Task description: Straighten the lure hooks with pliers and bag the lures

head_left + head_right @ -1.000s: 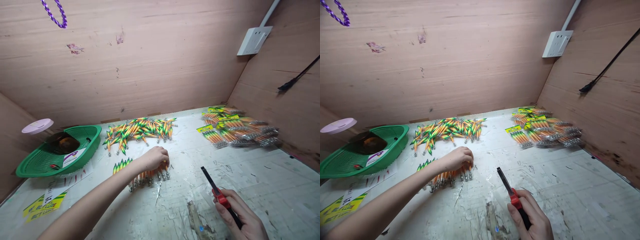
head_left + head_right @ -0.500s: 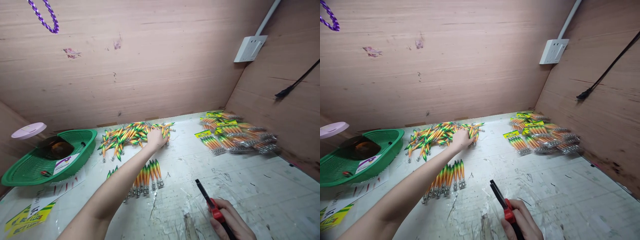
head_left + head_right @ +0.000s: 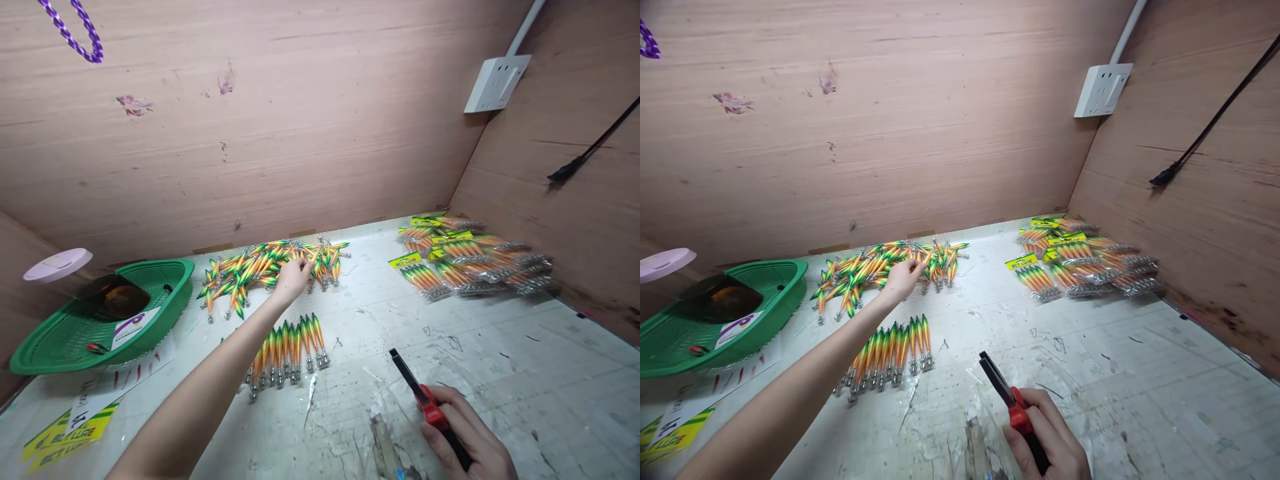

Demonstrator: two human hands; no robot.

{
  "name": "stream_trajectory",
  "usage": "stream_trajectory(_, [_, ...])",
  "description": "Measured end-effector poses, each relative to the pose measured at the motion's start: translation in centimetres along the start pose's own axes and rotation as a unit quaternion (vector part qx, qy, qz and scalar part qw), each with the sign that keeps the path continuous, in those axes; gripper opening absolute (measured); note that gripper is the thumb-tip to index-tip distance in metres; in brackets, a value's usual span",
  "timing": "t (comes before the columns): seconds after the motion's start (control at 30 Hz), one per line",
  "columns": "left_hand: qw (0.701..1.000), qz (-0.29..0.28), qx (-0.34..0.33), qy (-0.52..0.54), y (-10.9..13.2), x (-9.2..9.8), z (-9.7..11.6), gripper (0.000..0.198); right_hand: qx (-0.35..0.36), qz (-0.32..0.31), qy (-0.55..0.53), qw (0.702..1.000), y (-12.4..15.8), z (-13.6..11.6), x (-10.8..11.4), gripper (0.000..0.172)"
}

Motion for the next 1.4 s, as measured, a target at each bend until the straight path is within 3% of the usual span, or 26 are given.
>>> stream_trajectory(0.13, [0.987, -0.079, -0.029, 0.133, 1.6, -0.6, 0.2, 0.029, -0.047, 0.013, -0.029, 0.998, 0.2, 0.1, -0.1, 0.016])
stream_trajectory(0.27, [0.949, -0.191, -0.065, 0.243, 5.8, -2.1, 1.2, 0.037, -0.119, 0.052, -0.067, 0.989, 0.6, 0.4, 0.0, 0.022])
stream_trajectory(0.4, [0.911, -0.279, -0.069, 0.297, 10.2, -3.7, 1.7, 0.049, -0.120, 0.048, -0.091, 0.987, 0.6, 0.3, 0.0, 0.017])
stream_trajectory(0.53, [0.850, -0.369, -0.005, 0.377, 13.4, -5.3, 1.5, 0.049, -0.096, 0.025, -0.090, 0.991, 0.4, 0.1, 0.2, 0.012])
stream_trajectory(0.67, [0.787, -0.432, 0.063, 0.435, 16.2, -6.4, 1.2, 0.043, -0.156, 0.086, -0.093, 0.980, -0.3, 0.5, 1.4, 0.014])
stream_trajectory(0.87, [0.730, -0.510, 0.070, 0.450, 20.4, -7.1, 1.4, 0.037, -0.209, 0.132, -0.112, 0.962, -3.1, 0.1, 2.4, 0.026])
stream_trajectory(1.0, [0.726, -0.521, 0.062, 0.444, 21.9, -7.2, 1.6, 0.037, -0.209, 0.094, -0.158, 0.960, -3.7, -0.7, 1.8, 0.025])
stream_trajectory(1.17, [0.762, -0.480, 0.023, 0.435, 22.1, -6.6, 1.7, 0.033, -0.203, 0.054, -0.197, 0.958, -2.2, -1.8, 1.9, 0.018])
stream_trajectory(1.4, [0.793, -0.457, -0.001, 0.403, 22.6, -6.4, 1.3, 0.034, -0.203, 0.028, -0.159, 0.966, -0.1, -2.1, 2.8, 0.018])
Point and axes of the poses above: each hand's wrist, its own y-axis away from the middle knuckle, its own x-axis out of the back of the hand, z = x × y, the point moved 7 cm from there along -y, towards the middle knuckle, and after that the axes turned 6 degrees about x, right-handed, at the moved point
